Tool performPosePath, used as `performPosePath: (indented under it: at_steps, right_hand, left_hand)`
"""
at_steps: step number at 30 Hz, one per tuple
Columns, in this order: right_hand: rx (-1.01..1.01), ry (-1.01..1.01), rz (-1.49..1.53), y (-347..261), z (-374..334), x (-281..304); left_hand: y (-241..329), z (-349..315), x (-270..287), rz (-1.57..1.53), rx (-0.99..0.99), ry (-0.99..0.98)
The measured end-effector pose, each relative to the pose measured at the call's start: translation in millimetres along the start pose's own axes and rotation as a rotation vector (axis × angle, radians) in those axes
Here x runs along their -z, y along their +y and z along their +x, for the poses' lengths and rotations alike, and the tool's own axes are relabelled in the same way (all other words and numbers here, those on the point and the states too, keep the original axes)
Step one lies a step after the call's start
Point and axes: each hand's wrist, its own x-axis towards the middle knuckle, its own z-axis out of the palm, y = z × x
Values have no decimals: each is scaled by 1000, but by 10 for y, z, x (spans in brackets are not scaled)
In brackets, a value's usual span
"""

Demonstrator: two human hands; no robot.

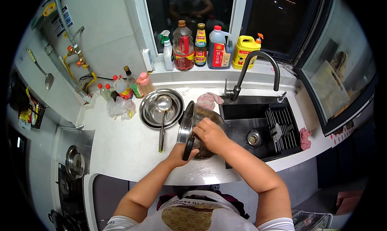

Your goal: The person washes a metal pot by hand in a kitchen sink using a scouring pad. The person rubs the exterior and interior of the pot with the pad while holding it over the sink.

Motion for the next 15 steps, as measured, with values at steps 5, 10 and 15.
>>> performPosePath:
  at_steps: [5, 10, 15]
  right_hand:
    - [-74, 28, 74, 20, -27, -64]
    - [-460, 236, 118, -40, -254, -79]
    - [-545, 222, 81, -156, -507, -47]
  left_hand:
    - [-45, -34, -10, 7, 4, 6]
    - [-17, -82, -68, -13, 55, 106]
    - [104, -210, -211, -13, 21, 387]
